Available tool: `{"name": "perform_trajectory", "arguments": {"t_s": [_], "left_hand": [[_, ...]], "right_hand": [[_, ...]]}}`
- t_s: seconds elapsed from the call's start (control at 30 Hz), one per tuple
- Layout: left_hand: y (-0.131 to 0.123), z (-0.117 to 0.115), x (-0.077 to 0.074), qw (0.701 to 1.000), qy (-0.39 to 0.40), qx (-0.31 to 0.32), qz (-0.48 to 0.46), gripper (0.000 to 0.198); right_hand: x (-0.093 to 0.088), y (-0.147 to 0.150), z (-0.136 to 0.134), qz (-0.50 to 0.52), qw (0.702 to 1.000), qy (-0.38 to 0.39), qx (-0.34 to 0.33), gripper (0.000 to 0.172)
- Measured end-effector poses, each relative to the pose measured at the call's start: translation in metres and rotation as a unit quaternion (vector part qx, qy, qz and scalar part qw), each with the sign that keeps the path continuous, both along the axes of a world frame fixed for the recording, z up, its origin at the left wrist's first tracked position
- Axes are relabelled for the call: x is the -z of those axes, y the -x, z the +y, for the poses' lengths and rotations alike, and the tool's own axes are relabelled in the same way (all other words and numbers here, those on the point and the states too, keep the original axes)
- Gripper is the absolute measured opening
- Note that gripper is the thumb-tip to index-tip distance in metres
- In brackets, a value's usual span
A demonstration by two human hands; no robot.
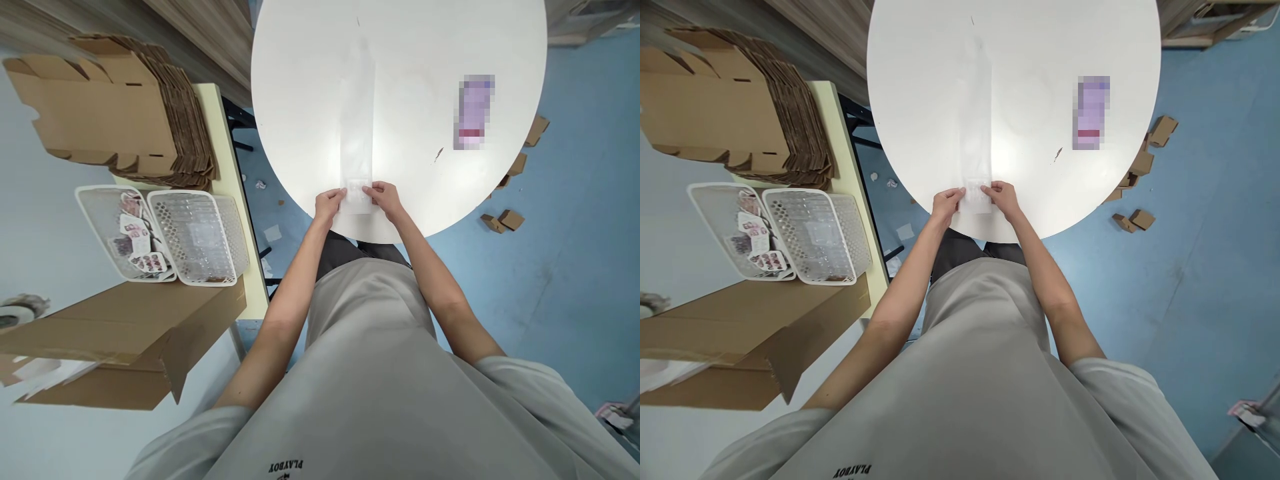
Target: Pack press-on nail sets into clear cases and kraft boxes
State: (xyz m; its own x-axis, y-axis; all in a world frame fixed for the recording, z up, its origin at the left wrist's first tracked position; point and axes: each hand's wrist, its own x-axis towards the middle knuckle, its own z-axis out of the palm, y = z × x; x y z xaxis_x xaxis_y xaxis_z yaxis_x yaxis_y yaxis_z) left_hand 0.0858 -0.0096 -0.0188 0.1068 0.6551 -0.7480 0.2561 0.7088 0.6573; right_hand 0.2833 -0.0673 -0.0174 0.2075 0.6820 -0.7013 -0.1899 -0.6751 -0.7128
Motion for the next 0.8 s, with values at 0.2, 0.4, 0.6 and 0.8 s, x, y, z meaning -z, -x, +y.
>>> {"name": "perform_trajectory", "arguments": {"t_s": [0.2,0.4,0.6,0.8], "left_hand": [[0.001,0.005,0.004,0.998,-0.022,-0.009,0.056,0.020],[0.008,0.011,0.004,0.997,-0.022,0.049,0.061,0.014],[0.014,0.013,0.004,0.983,-0.039,0.128,0.123,0.016],[0.008,0.013,-0.009,0.916,-0.237,0.236,0.223,0.053]], "right_hand": [[-0.005,0.001,-0.015,-0.297,0.935,-0.087,-0.175,0.062],[-0.012,0.009,-0.022,-0.343,0.792,-0.244,-0.442,0.105],[0.015,0.006,-0.025,-0.351,0.762,-0.237,-0.489,0.083],[0.025,0.009,-0.031,-0.356,0.775,-0.232,-0.468,0.085]]}}
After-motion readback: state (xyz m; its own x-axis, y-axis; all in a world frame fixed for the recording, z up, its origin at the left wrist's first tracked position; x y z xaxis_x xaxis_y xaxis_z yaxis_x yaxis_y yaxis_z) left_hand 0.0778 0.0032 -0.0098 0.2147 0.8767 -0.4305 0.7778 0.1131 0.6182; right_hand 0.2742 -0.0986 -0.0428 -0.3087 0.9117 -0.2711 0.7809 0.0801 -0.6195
